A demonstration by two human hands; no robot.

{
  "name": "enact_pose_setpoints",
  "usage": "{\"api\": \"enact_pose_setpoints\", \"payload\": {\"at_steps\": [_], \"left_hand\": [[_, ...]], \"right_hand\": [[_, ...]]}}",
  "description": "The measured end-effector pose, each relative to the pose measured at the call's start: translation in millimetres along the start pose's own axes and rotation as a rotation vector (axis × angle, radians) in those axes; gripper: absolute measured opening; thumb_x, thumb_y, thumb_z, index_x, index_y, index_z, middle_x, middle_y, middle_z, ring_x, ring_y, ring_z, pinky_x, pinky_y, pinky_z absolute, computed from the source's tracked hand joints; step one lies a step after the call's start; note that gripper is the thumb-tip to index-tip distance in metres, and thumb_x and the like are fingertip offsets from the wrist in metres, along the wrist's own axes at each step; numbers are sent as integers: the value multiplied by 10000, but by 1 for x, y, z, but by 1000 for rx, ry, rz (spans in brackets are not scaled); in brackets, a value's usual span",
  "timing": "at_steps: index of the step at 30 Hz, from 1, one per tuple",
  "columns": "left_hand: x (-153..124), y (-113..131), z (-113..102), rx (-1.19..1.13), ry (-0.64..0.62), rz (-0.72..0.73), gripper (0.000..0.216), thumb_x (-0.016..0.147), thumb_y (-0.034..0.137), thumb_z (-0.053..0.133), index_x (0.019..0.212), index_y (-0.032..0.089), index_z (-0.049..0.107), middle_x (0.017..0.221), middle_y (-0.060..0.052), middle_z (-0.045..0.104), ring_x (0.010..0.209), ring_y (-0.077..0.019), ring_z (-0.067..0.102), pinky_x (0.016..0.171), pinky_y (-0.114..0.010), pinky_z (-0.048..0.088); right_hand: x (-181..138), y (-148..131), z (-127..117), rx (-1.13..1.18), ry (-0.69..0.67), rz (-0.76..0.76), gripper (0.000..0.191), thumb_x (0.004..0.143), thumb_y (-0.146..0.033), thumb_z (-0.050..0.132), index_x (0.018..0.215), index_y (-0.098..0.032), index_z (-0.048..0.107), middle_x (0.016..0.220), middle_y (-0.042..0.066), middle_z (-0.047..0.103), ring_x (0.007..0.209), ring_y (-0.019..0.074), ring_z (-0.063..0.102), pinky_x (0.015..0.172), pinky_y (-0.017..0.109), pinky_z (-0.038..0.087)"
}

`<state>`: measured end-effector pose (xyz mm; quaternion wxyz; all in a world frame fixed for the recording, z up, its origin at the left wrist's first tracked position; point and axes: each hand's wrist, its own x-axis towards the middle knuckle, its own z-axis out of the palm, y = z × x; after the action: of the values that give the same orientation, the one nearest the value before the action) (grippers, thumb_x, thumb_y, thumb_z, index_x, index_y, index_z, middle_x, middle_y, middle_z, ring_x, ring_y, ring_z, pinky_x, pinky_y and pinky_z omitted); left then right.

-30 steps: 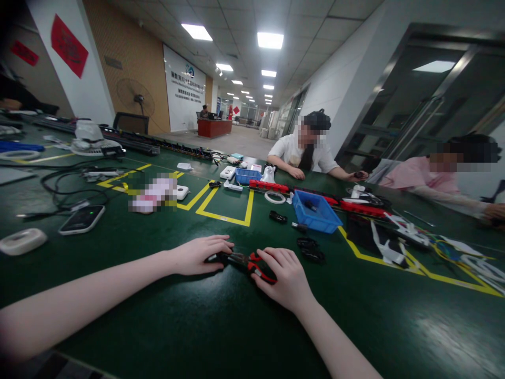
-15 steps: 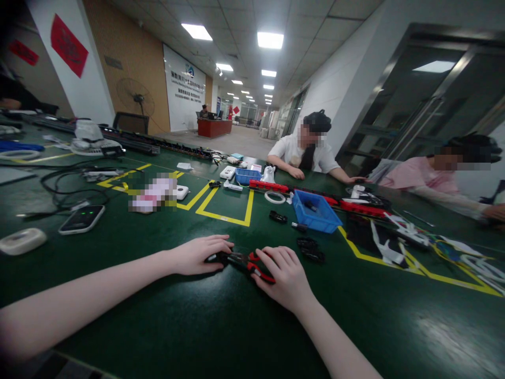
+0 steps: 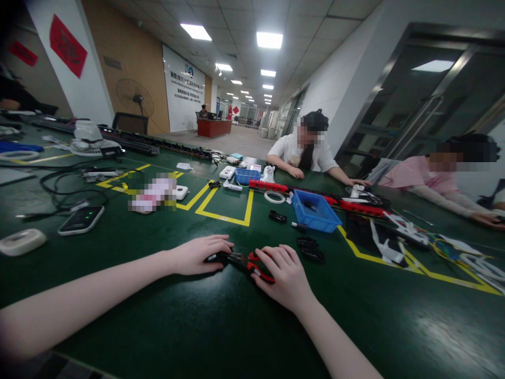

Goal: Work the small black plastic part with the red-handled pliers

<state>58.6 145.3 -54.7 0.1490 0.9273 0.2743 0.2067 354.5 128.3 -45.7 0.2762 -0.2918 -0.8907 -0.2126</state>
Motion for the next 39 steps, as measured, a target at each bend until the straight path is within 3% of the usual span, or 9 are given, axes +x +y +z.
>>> {"api": "enact_pose_setpoints", "payload": {"at_steps": [32,39], "left_hand": [[0,-1,1,-7,11,11,363,894,296,640,1231,202,542,1384,-108,571,1408,-277,414,1155,-461,376],[0,-1,1,-16,14,-4,353,886,285,652,1213,199,546,1390,-112,565,1392,-274,433,1161,-457,367]], "right_hand": [[-1,1,1,29,-44,43,443,834,-347,665,1252,-211,613,1102,86,700,995,228,650,964,456,454],[-1,0,1,-28,-7,-7,431,845,-300,655,1260,-199,599,1119,91,694,1019,223,643,996,446,441]]}}
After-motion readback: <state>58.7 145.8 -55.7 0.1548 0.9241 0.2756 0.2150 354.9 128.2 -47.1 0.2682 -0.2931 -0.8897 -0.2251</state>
